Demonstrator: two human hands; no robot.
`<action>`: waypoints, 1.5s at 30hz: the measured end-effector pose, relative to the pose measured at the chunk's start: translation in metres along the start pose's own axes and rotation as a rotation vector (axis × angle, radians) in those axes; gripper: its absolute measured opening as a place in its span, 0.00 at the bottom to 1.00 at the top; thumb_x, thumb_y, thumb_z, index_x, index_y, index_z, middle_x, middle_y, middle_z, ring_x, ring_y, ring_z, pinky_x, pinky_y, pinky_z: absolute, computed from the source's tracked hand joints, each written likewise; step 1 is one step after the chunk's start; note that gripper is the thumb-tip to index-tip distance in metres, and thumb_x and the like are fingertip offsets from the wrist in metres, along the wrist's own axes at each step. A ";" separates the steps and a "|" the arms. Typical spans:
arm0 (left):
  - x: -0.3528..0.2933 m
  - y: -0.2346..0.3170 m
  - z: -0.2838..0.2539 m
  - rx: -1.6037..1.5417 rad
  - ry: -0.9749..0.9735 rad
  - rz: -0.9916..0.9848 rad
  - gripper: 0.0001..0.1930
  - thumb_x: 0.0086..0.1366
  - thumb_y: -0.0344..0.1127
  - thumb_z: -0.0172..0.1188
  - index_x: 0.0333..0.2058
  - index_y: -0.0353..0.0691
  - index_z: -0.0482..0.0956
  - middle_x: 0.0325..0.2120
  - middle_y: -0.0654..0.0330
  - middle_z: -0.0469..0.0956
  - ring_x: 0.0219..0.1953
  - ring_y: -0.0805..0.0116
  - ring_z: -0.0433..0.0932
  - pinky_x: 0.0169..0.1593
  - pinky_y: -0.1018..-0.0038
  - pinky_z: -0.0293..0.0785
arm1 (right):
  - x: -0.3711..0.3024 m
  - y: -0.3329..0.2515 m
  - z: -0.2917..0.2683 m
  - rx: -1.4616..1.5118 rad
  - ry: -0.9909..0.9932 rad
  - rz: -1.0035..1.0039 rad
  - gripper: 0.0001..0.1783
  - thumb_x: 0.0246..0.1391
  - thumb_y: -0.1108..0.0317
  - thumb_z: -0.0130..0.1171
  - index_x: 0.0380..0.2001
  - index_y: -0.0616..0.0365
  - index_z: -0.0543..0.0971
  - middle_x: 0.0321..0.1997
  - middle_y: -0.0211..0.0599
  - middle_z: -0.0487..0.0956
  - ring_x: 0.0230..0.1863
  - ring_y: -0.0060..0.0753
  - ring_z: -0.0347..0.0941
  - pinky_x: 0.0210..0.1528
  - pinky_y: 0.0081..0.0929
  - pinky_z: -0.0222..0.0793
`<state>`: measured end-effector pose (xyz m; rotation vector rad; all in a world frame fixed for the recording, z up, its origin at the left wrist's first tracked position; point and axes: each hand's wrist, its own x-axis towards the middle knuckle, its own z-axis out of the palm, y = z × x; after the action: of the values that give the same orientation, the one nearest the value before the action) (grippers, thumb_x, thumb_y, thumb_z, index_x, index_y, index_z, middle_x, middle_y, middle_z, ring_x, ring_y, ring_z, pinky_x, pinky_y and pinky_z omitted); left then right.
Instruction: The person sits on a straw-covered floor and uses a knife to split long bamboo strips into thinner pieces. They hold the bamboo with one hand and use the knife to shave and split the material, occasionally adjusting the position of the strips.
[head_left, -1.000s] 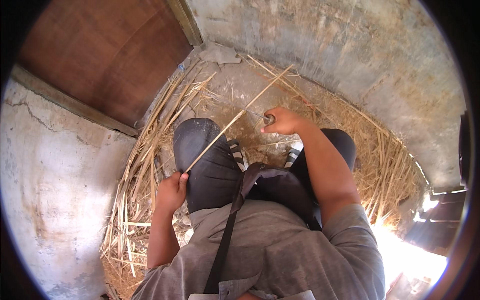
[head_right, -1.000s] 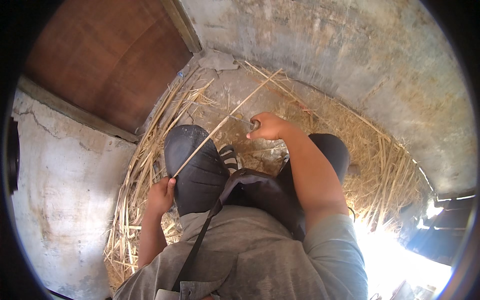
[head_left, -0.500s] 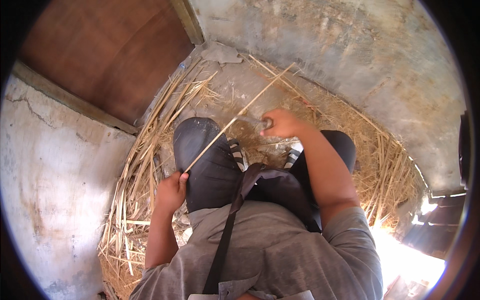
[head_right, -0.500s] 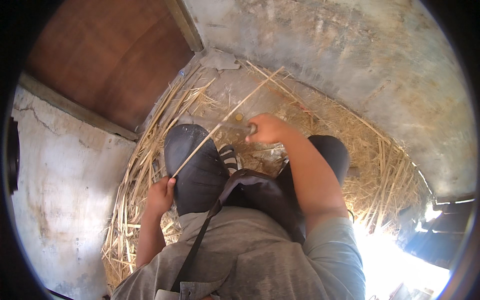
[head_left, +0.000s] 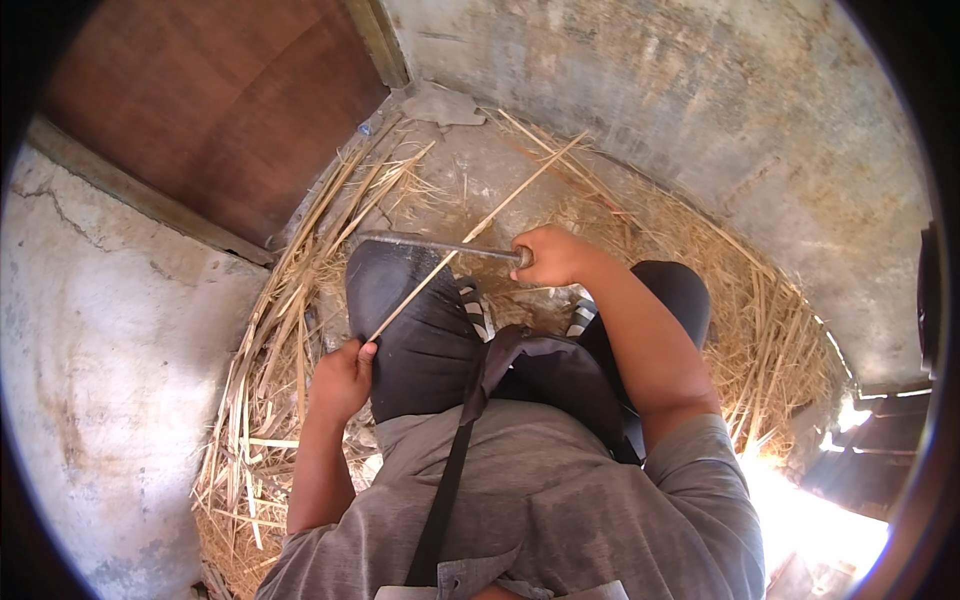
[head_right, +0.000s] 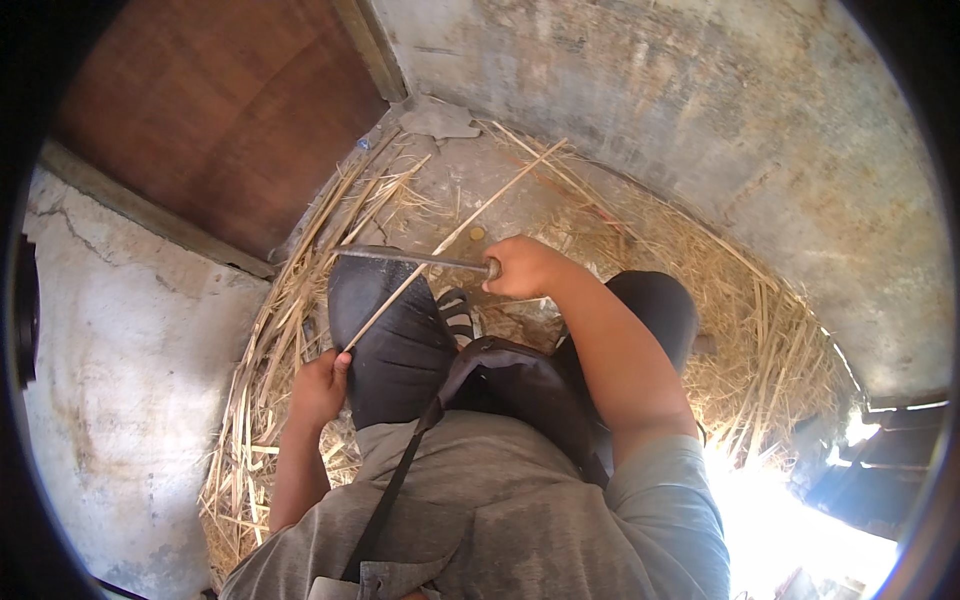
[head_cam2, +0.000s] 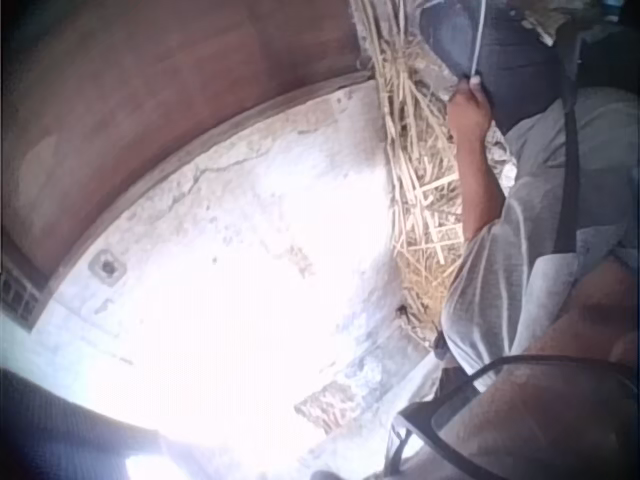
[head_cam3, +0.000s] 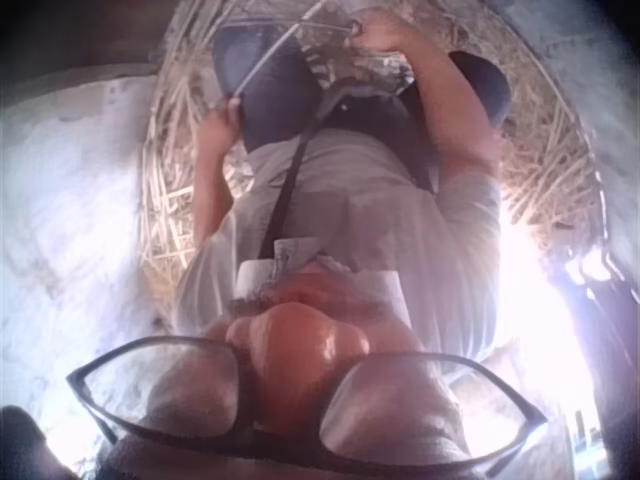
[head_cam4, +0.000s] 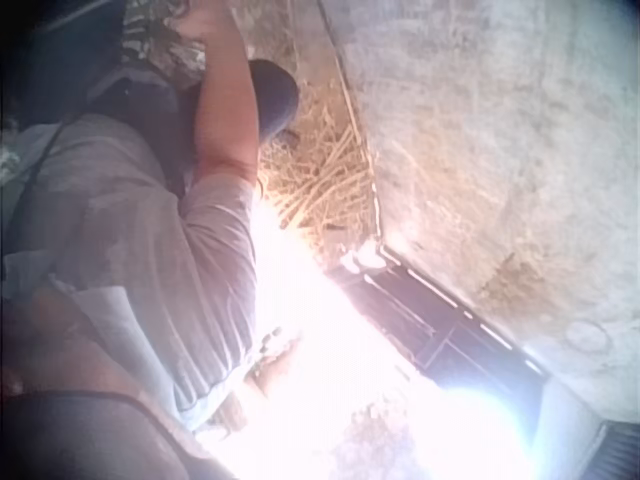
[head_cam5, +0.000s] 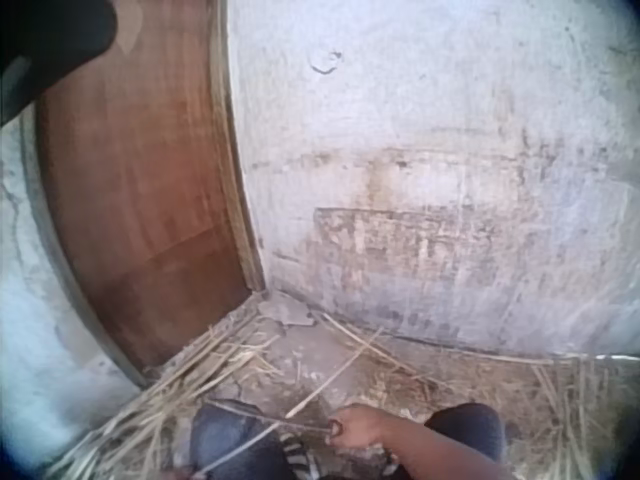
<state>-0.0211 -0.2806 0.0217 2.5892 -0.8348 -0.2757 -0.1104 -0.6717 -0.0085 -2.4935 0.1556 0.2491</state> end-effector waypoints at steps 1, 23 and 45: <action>-0.001 -0.002 0.000 0.006 0.000 0.000 0.22 0.75 0.50 0.54 0.29 0.35 0.73 0.23 0.40 0.77 0.29 0.33 0.77 0.32 0.51 0.71 | 0.001 -0.002 -0.001 0.024 -0.009 -0.003 0.29 0.47 0.50 0.71 0.48 0.58 0.82 0.43 0.55 0.82 0.49 0.57 0.78 0.53 0.45 0.73; -0.001 0.004 0.005 0.043 0.049 0.000 0.21 0.74 0.49 0.54 0.29 0.36 0.73 0.22 0.39 0.77 0.29 0.32 0.77 0.32 0.47 0.71 | 0.002 -0.004 -0.001 0.016 -0.016 -0.005 0.31 0.49 0.49 0.70 0.49 0.61 0.82 0.46 0.56 0.82 0.51 0.58 0.79 0.55 0.44 0.73; -0.002 0.003 0.003 0.053 0.049 0.002 0.22 0.74 0.49 0.54 0.29 0.36 0.73 0.23 0.39 0.77 0.30 0.33 0.78 0.33 0.47 0.71 | 0.006 0.004 -0.013 0.034 -0.036 0.104 0.37 0.47 0.46 0.70 0.56 0.60 0.79 0.52 0.55 0.82 0.57 0.58 0.77 0.60 0.42 0.71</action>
<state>-0.0248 -0.2825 0.0206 2.6324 -0.8386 -0.1915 -0.1031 -0.6832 -0.0024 -2.4484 0.2730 0.3317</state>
